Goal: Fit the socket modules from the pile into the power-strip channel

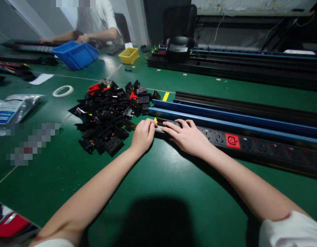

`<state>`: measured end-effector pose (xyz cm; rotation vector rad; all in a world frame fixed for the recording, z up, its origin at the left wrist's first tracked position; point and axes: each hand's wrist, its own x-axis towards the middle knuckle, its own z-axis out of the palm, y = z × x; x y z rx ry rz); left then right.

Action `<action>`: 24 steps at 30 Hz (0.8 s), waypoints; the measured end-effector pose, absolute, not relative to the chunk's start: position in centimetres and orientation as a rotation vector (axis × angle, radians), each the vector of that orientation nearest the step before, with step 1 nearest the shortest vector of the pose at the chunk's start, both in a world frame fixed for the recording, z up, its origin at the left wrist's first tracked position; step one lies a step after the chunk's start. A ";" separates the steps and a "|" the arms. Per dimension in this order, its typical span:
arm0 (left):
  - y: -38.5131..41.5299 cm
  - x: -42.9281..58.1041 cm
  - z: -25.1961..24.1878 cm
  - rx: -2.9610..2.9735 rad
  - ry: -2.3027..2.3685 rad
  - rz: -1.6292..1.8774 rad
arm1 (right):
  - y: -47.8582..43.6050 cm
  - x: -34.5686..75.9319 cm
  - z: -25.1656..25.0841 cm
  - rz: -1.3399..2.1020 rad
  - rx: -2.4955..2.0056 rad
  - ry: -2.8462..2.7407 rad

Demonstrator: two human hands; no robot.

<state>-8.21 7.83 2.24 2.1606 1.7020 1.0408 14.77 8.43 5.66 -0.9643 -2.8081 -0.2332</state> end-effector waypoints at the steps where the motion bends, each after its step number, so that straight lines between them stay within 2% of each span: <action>1: 7.9 -8.3 2.2 2.133 1.714 1.063 | 8.4 14.7 5.7 -0.234 -0.966 -2.806; 9: 8.2 -8.5 2.6 1.979 1.765 1.172 | 8.3 14.6 5.8 -0.185 -0.995 -2.776; 16: 10.1 -11.9 6.7 1.753 1.768 1.495 | 8.4 14.6 5.8 -0.180 -1.029 -2.729; 19: 11.1 -15.5 8.8 1.839 1.990 1.358 | 8.4 14.6 5.7 -0.226 -1.038 -2.712; 24: 11.9 -22.1 9.5 1.902 2.571 0.749 | 8.4 14.6 5.5 -0.310 -1.036 -2.686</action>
